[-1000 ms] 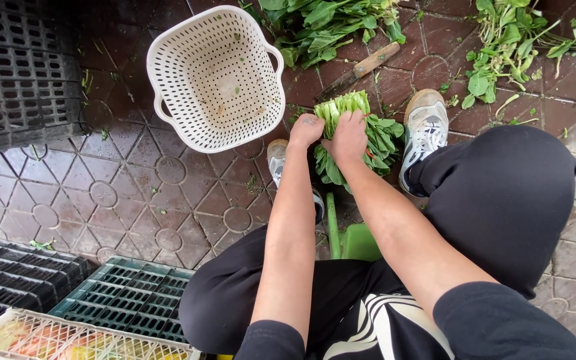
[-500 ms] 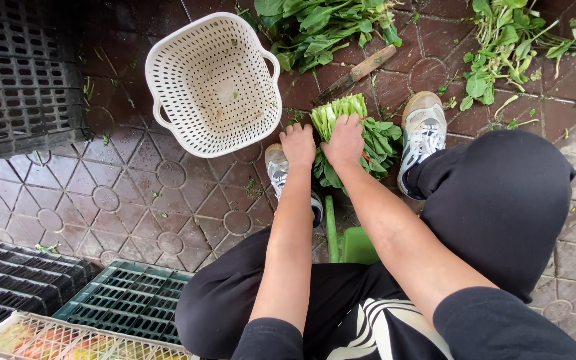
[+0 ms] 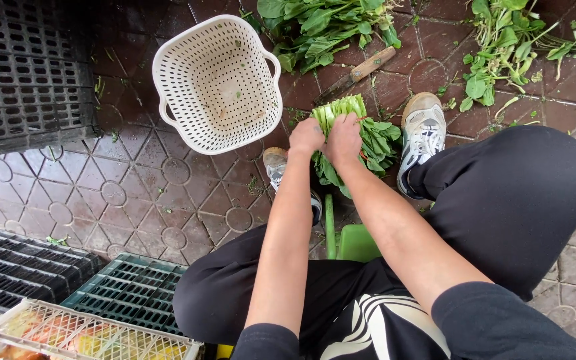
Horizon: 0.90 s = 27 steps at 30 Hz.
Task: Trimming the ends of leafy green vegetables with a knife and tying them into bundles with string.
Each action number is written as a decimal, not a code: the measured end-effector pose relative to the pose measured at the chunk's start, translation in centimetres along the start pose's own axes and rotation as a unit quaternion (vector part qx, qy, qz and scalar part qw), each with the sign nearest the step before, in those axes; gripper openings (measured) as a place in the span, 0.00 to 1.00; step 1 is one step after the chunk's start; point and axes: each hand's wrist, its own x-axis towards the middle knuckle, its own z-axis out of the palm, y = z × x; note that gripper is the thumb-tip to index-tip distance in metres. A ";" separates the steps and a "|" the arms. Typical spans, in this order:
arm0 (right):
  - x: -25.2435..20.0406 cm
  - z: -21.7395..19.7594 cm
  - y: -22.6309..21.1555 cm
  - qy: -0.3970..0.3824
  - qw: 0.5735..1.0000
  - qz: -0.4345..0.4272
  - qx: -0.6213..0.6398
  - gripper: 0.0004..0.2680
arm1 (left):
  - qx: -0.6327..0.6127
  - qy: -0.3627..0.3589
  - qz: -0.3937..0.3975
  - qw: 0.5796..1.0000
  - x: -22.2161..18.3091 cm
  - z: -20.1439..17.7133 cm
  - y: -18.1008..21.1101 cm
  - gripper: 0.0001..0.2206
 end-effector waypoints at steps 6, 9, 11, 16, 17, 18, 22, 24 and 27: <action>5.0 1.3 4.4 -0.203 0.971 -0.107 0.069 0.26 | -0.100 0.018 -0.055 0.993 -0.4 1.1 0.7 0.09; 11.5 4.5 8.0 -0.299 0.932 -0.183 0.087 0.16 | -0.187 0.080 -0.041 0.978 -2.1 2.3 0.9 0.13; 11.0 3.3 8.0 -0.287 0.932 -0.196 0.101 0.17 | -0.215 0.111 -0.049 0.969 -4.9 2.6 3.1 0.14; 8.6 1.8 7.2 -0.195 0.949 -0.205 0.139 0.19 | -0.293 0.230 -0.055 0.927 -9.5 4.4 7.6 0.15; 8.4 1.7 7.2 -0.199 0.952 -0.196 0.124 0.17 | -0.319 0.227 -0.071 0.917 -10.1 4.8 7.9 0.15; 8.3 1.6 7.2 -0.204 0.955 -0.187 0.108 0.16 | -0.346 0.224 -0.086 0.907 -10.6 5.3 8.2 0.16; 10.8 3.2 8.3 -0.274 0.942 -0.161 0.109 0.18 | -0.387 0.251 -0.090 0.883 -9.8 8.1 8.2 0.15; 10.5 0.7 7.3 -0.326 0.930 -0.147 0.081 0.21 | -0.407 0.268 -0.044 0.872 -9.4 8.7 9.8 0.10; 8.1 -4.3 5.2 -0.335 0.928 -0.158 0.045 0.20 | -0.445 0.265 -0.039 0.855 -8.5 10.4 10.0 0.10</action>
